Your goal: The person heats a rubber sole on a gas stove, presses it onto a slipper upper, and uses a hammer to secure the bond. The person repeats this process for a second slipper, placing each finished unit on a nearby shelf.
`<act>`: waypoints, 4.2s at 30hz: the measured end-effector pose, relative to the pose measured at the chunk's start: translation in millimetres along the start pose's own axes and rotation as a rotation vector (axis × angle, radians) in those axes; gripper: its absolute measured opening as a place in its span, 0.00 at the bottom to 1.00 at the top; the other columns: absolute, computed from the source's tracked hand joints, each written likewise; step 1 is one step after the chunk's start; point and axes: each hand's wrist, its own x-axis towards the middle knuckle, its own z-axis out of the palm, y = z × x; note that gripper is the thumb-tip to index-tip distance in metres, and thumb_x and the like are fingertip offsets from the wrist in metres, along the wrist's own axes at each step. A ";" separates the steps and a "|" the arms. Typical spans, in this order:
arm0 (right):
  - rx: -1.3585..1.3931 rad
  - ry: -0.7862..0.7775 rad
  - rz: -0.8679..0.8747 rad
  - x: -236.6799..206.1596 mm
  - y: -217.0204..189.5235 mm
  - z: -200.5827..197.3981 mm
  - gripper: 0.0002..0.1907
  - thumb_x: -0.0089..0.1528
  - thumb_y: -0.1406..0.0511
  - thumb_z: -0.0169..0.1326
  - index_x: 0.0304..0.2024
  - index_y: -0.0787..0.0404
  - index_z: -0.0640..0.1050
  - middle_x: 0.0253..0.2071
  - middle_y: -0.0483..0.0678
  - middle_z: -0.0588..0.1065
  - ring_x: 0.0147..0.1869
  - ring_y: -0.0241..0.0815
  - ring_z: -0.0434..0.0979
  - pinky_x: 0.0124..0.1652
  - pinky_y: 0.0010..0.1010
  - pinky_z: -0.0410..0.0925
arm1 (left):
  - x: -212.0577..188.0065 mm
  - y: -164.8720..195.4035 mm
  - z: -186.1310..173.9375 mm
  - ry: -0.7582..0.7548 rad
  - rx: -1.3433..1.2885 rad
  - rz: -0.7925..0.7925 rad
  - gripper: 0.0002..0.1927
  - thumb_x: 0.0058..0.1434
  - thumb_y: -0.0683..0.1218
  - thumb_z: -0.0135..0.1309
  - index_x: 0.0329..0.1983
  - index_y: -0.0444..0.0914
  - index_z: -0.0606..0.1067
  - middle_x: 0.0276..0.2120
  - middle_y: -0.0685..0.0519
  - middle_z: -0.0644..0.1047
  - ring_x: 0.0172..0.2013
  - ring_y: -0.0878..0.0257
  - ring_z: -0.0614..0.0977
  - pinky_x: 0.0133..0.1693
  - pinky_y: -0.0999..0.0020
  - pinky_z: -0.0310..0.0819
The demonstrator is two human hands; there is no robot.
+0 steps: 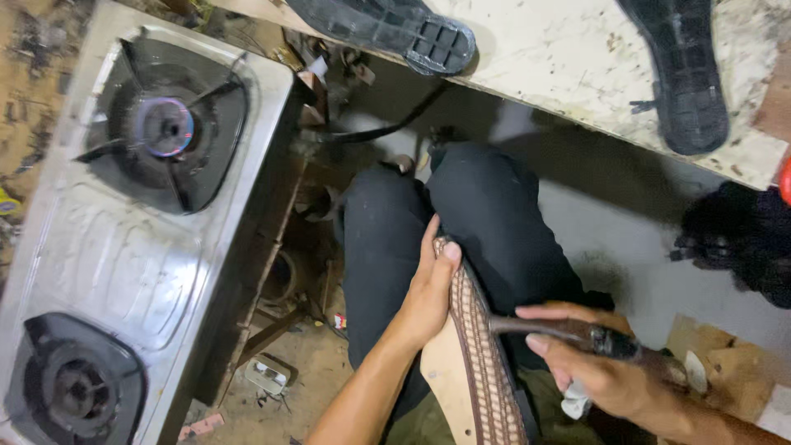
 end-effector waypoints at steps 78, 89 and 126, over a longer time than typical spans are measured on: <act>0.073 -0.259 -0.332 -27.2 -37.9 -9.8 0.23 0.60 0.66 0.64 0.57 0.69 0.78 0.32 0.53 0.83 0.30 0.36 0.76 0.29 0.31 0.74 | -98.4 114.9 -18.1 -0.224 0.448 0.379 0.41 0.52 0.54 0.69 0.65 0.34 0.65 0.42 0.46 0.76 0.42 0.52 0.82 0.46 0.61 0.77; -0.140 -0.518 -0.976 -99.7 -49.4 -26.8 0.19 0.59 0.70 0.64 0.52 0.69 0.79 0.29 0.55 0.79 0.28 0.46 0.83 0.25 0.34 0.70 | -156.5 90.0 12.2 -0.471 0.691 0.628 0.27 0.63 0.51 0.61 0.60 0.33 0.68 0.46 0.41 0.72 0.50 0.43 0.77 0.54 0.51 0.69; -0.162 -0.510 -0.328 -104.0 36.9 -37.6 0.31 0.60 0.54 0.65 0.59 0.65 0.76 0.31 0.41 0.84 0.32 0.30 0.78 0.31 0.23 0.73 | -174.9 66.0 71.0 -0.321 0.755 0.897 0.53 0.58 0.59 0.65 0.76 0.29 0.52 0.73 0.27 0.54 0.69 0.30 0.68 0.65 0.46 0.67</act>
